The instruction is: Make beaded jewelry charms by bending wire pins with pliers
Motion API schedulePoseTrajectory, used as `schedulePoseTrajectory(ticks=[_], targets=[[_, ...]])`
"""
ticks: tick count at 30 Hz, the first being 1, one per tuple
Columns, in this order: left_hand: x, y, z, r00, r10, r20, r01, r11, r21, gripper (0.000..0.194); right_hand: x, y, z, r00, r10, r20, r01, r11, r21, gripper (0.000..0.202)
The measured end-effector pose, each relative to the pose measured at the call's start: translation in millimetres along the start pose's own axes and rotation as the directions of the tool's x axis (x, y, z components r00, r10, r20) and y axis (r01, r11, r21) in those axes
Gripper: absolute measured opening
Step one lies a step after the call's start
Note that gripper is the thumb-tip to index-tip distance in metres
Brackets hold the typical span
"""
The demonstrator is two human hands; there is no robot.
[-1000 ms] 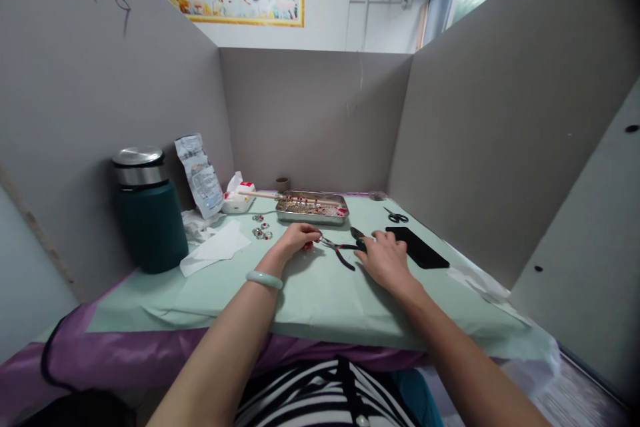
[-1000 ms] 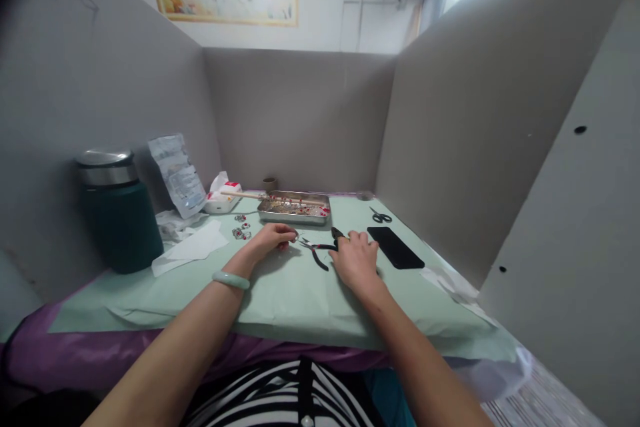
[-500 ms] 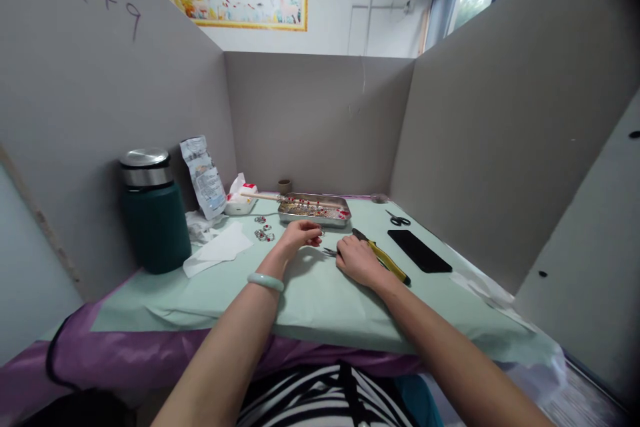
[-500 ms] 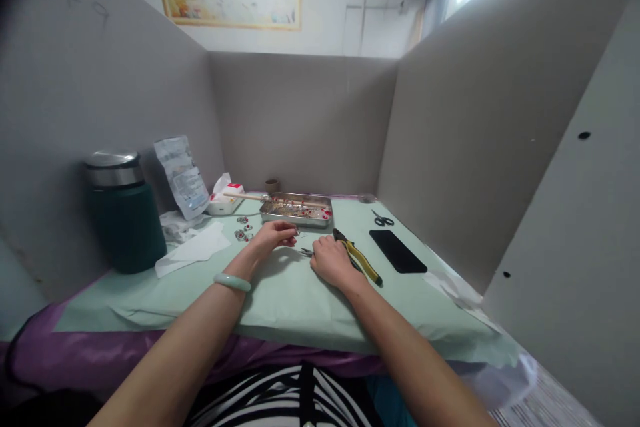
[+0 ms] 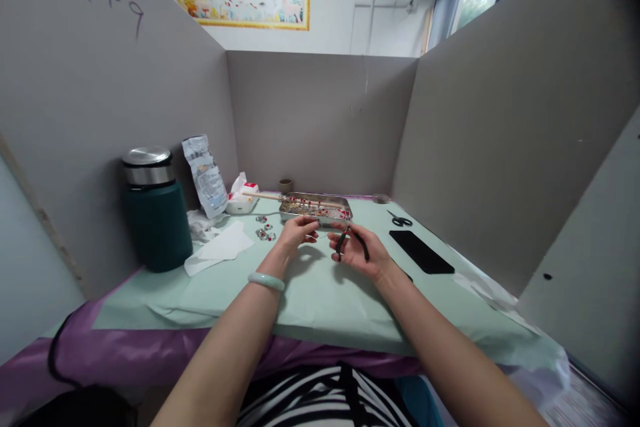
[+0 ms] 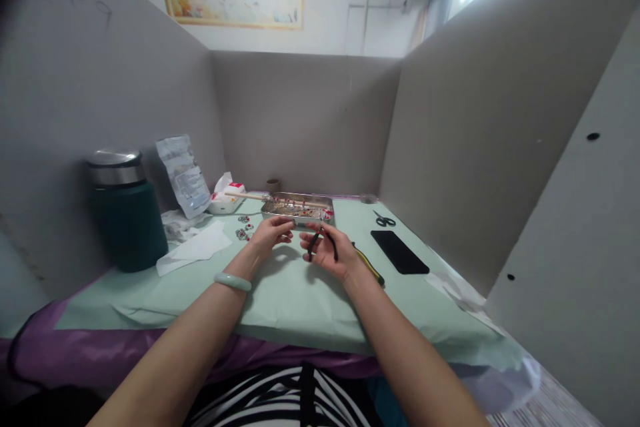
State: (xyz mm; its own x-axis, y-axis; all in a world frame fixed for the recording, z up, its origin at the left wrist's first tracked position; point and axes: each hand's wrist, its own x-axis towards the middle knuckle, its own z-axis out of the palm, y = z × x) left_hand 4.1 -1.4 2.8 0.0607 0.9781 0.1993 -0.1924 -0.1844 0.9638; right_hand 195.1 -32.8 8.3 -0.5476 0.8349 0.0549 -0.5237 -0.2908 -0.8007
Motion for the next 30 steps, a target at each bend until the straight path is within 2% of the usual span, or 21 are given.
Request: schedulePoseTrajectory(ticks=[4,6,8,16,26,30], targets=[[0.9,0.1,0.7,0.998,0.015,-0.066,-0.014,1.000,0.019,0.035,10.9,15.0,10.4,0.991,0.130,-0.015,-0.129,0.949,-0.289,0.018],[1.2,0.3,1.7,0.996,0.024,-0.082,-0.022,0.999,0.023,0.033,18.3,23.4,13.4,0.994,0.110,-0.029,-0.112,0.904,-0.413,0.015],[1.0,0.8,3.1,0.995,0.040,-0.097,-0.038,0.999,0.025,0.030,24.9,30.5,14.0,0.994,0.106,-0.025,-0.105,0.879,-0.464,0.016],[-1.3,1.6,7.5,0.990,0.094,-0.104,-0.095,0.995,-0.001,0.026,30.1,34.8,8.6,0.991,0.133,-0.001,-0.121,0.900,-0.418,0.021],[-1.4,2.0,11.7,0.986,0.159,-0.052,-0.158,0.987,0.018,0.029,30.2,35.6,9.8,0.997,0.080,-0.022,-0.082,0.907,-0.413,0.023],[-2.4,1.8,13.0,0.988,0.152,-0.022,-0.151,0.988,0.028,0.031,30.3,37.6,12.9,0.998,0.007,-0.060,-0.034,0.891,-0.452,0.022]])
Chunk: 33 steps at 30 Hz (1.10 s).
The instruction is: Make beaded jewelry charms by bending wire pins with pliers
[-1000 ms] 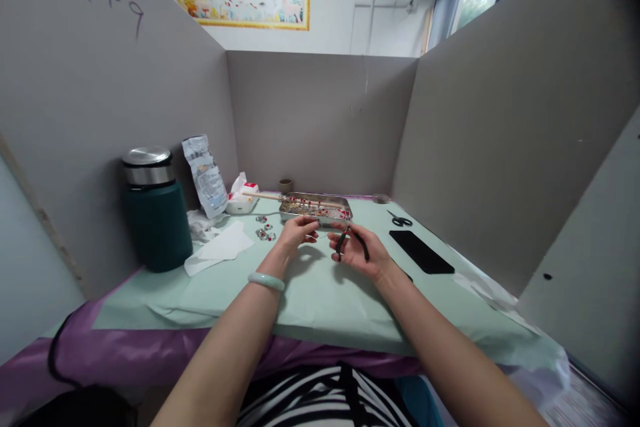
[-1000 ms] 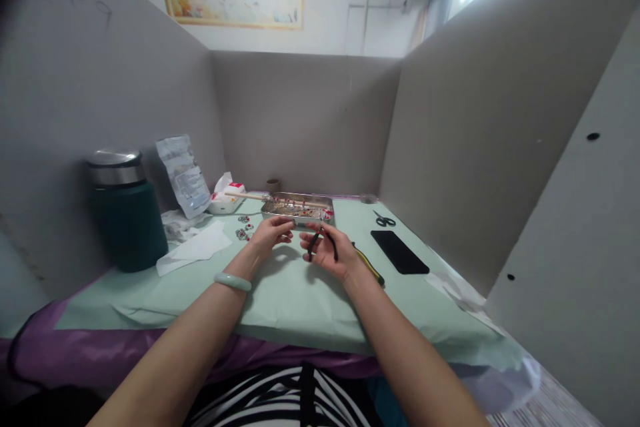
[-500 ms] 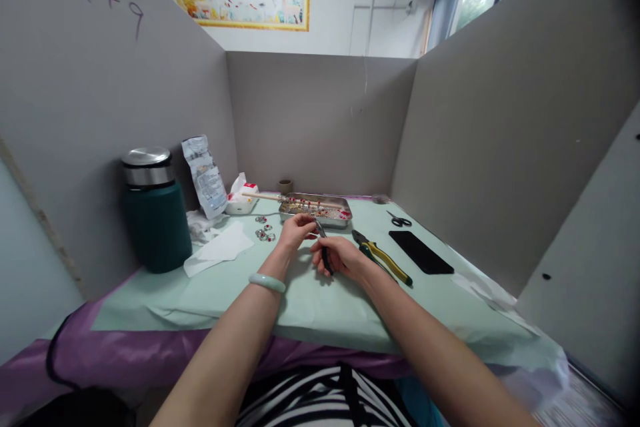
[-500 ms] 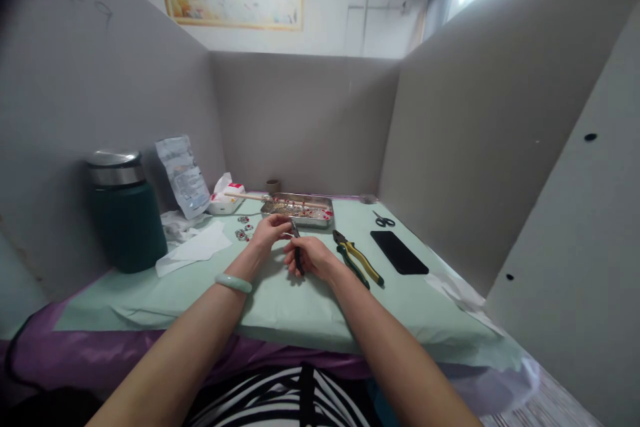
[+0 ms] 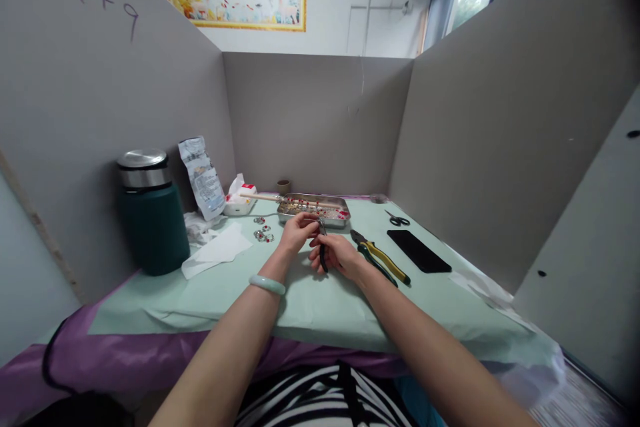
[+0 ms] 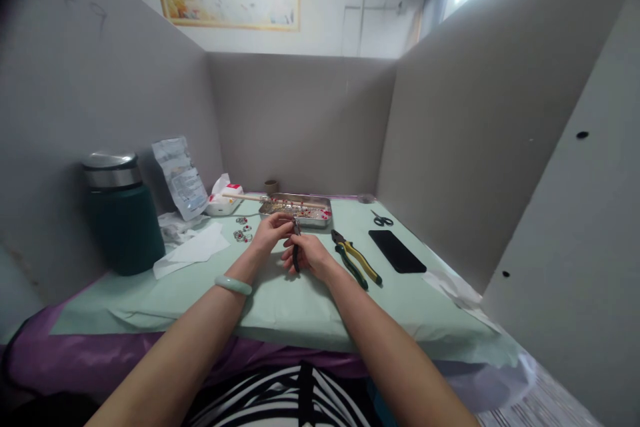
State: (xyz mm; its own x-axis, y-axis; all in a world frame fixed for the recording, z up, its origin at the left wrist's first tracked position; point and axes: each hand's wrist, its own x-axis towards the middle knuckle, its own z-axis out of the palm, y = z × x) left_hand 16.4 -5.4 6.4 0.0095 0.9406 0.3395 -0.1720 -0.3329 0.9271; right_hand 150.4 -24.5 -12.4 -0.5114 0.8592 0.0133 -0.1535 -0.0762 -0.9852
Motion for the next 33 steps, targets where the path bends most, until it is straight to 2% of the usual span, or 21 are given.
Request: schedulePoseTrajectory(ticks=[4,6,9,11,13,17,24,27,30,33], targets=[[-1.2,0.9,1.0,1.000,0.004,0.021,-0.004,1.000,-0.009,0.031,1.5,0.3,2.6,0.994,-0.045,-0.098,0.035,0.994,-0.106,0.022],[-1.5,1.3,1.3,0.999,0.010,0.039,-0.009,0.999,-0.031,0.031,2.4,0.4,1.3,0.977,-0.142,-0.158,0.099,0.963,-0.252,0.022],[-1.4,0.8,1.6,0.998,0.026,0.055,-0.023,0.997,-0.068,0.031,3.2,1.0,-2.5,0.916,-0.342,-0.209,0.174,0.809,-0.561,0.023],[-1.0,0.1,1.6,0.998,0.032,0.060,-0.027,0.996,-0.084,0.032,2.9,2.3,-4.3,0.893,-0.401,-0.202,0.172,0.722,-0.671,0.026],[-0.9,0.1,1.5,0.997,0.041,0.072,-0.035,0.995,-0.093,0.033,2.3,4.2,-5.0,0.903,-0.387,-0.185,0.163,0.709,-0.686,0.027],[-3.9,4.5,1.3,0.993,0.075,0.093,-0.066,0.993,-0.099,0.033,0.1,6.3,-6.8,0.934,-0.332,-0.129,0.183,0.759,-0.624,0.024],[-10.0,11.7,3.1,0.983,0.093,0.158,-0.078,0.992,-0.096,0.038,-6.8,-1.5,-13.1,0.886,-0.450,-0.116,0.267,0.698,-0.665,0.025],[-10.9,8.0,3.9,0.963,0.006,0.271,0.003,0.999,-0.035,0.039,-8.4,-2.0,-11.7,0.883,-0.456,-0.113,0.300,0.732,-0.612,0.030],[-11.5,1.9,4.5,0.905,-0.131,0.406,0.113,0.991,0.067,0.045,-9.5,-1.7,-9.4,0.894,-0.438,-0.100,0.314,0.769,-0.556,0.030],[-11.9,-2.4,4.9,0.887,-0.207,0.412,0.141,0.973,0.184,0.058,-10.3,-2.4,-8.5,0.888,-0.450,-0.094,0.323,0.756,-0.569,0.029]])
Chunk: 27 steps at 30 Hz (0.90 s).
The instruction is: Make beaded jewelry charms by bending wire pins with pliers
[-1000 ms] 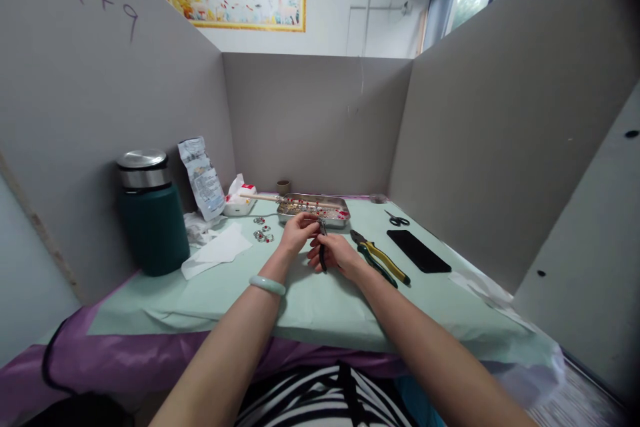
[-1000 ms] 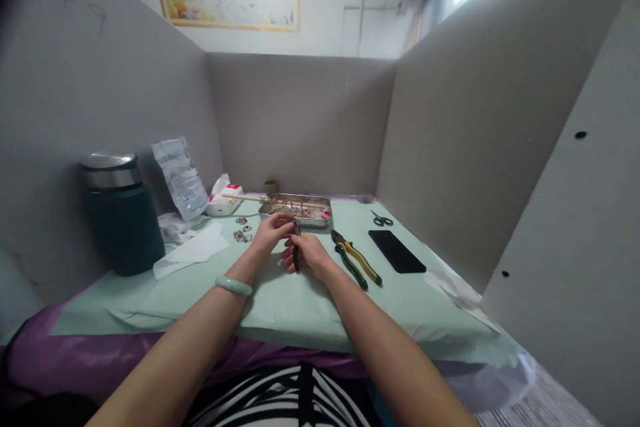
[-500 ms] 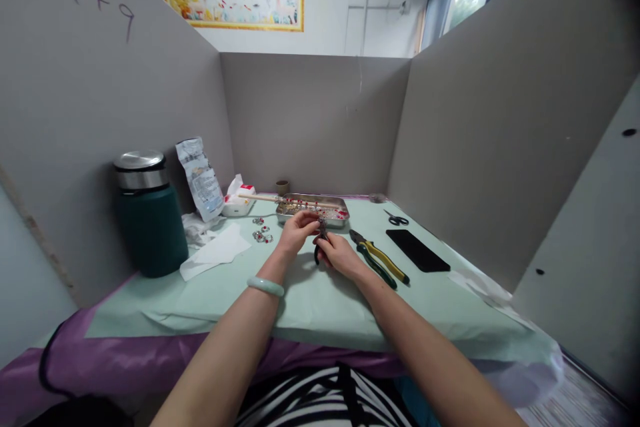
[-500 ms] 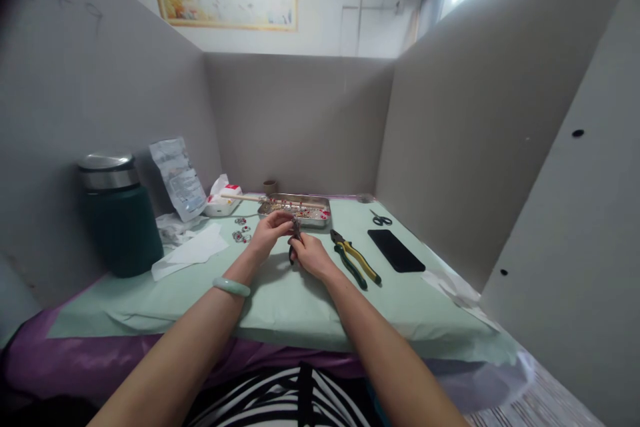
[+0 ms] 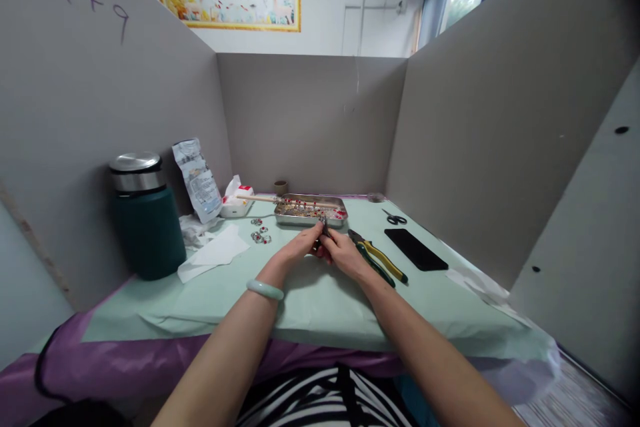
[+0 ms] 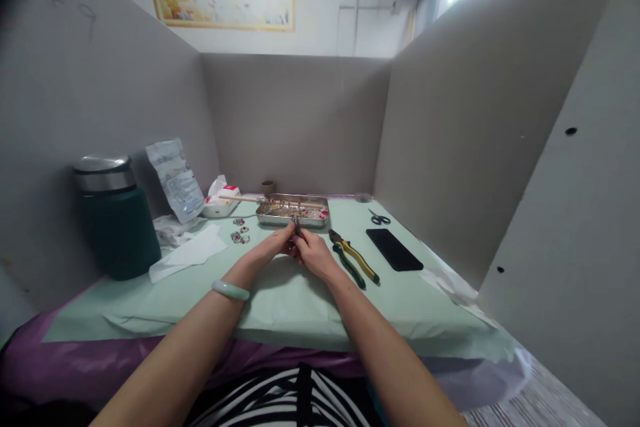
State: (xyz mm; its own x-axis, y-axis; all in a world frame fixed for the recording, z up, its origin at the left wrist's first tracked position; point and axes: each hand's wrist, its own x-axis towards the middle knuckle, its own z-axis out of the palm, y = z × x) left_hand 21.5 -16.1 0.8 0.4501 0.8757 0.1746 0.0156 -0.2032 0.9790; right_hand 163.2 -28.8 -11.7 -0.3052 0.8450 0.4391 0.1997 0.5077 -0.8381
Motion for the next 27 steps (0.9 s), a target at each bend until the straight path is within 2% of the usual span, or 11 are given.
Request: schedulePoseTrajectory(ticks=[4,8,14,17,22,25,27], targets=[[-0.4,0.6,0.8,0.999,-0.030,-0.027,0.033,0.992,0.121,0.068,1.2,-1.6,-1.1,0.998,0.013,-0.066,-0.019,0.996,-0.091,0.034],[0.3,2.1,0.0,0.997,-0.064,-0.036,0.067,0.994,0.090,0.066,1.7,-2.1,-2.0,0.994,-0.014,-0.111,-0.003,0.988,-0.152,0.036],[4.0,-1.4,-3.2,0.993,-0.101,0.068,0.099,0.995,0.031,0.069,-1.2,1.0,-7.3,0.994,-0.007,-0.113,-0.017,0.977,-0.214,0.035],[2.8,0.5,-2.7,0.991,-0.106,0.078,0.102,0.994,0.050,0.068,-2.1,1.9,-10.8,0.992,0.005,-0.125,-0.037,0.968,-0.249,0.036],[-3.0,8.9,0.5,0.992,-0.114,0.061,0.109,0.991,0.083,0.063,-1.6,0.1,-11.2,0.992,0.043,-0.123,-0.067,0.977,-0.201,0.035],[-4.8,11.5,0.5,0.994,-0.111,0.018,0.108,0.989,0.101,0.059,-0.8,-0.7,-9.0,0.993,0.113,-0.046,-0.117,0.989,-0.092,0.037],[-3.7,10.9,-0.9,0.995,-0.081,-0.051,0.086,0.991,0.102,0.053,-0.3,-0.1,-8.1,0.985,0.175,-0.001,-0.175,0.983,-0.052,0.037]])
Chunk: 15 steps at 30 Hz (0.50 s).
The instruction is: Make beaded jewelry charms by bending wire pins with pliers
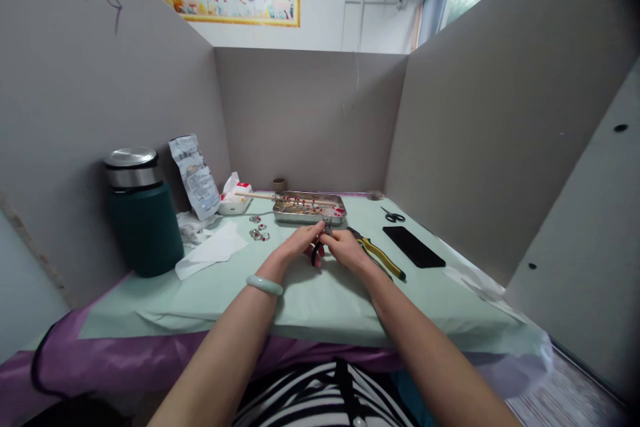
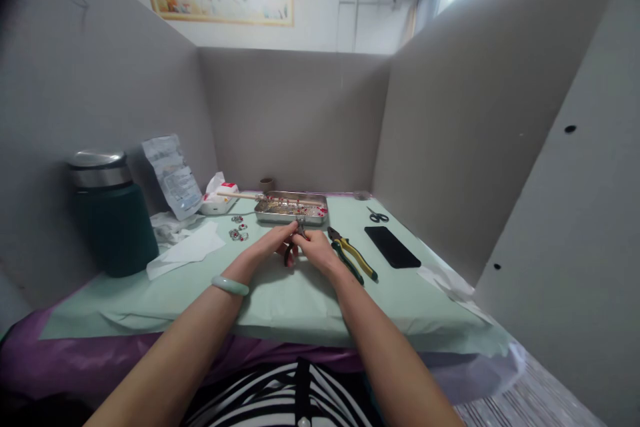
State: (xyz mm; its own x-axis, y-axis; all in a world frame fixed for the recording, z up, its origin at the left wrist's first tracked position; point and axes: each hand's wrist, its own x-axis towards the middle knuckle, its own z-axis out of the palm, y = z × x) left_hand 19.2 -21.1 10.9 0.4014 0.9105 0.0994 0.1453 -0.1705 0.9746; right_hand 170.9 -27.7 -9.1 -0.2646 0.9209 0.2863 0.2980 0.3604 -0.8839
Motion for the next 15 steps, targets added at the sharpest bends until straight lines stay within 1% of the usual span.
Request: schedulePoseTrajectory(ticks=[3,4,6,10,12,15], targets=[[4.4,-3.3,-2.4,0.989,0.088,-0.120,-0.096,0.994,-0.057,0.044,0.9,2.1,0.0,0.994,0.106,0.013,-0.106,0.994,-0.007,0.035],[5.9,-4.5,-3.0,0.984,0.119,-0.135,-0.133,0.987,-0.094,0.044,1.1,2.9,-0.2,0.991,0.133,0.019,-0.133,0.991,-0.008,0.035],[8.3,-6.8,-3.8,0.979,0.158,-0.126,-0.179,0.970,-0.168,0.042,1.1,3.9,-0.8,0.984,0.168,0.055,-0.168,0.986,-0.002,0.034],[11.0,-11.0,-5.8,0.980,0.159,-0.122,-0.187,0.943,-0.275,0.036,-0.9,2.2,-1.5,0.966,0.202,0.159,-0.216,0.974,0.073,0.025],[12.4,-13.1,-8.1,0.975,0.155,-0.158,-0.201,0.917,-0.344,0.034,-2.8,-0.4,-1.9,0.951,0.198,0.237,-0.234,0.963,0.135,0.020],[14.2,-15.0,-12.8,0.973,0.113,-0.202,-0.194,0.875,-0.444,0.030,-5.8,-5.0,-3.3,0.926,0.165,0.341,-0.237,0.954,0.184,0.023]])
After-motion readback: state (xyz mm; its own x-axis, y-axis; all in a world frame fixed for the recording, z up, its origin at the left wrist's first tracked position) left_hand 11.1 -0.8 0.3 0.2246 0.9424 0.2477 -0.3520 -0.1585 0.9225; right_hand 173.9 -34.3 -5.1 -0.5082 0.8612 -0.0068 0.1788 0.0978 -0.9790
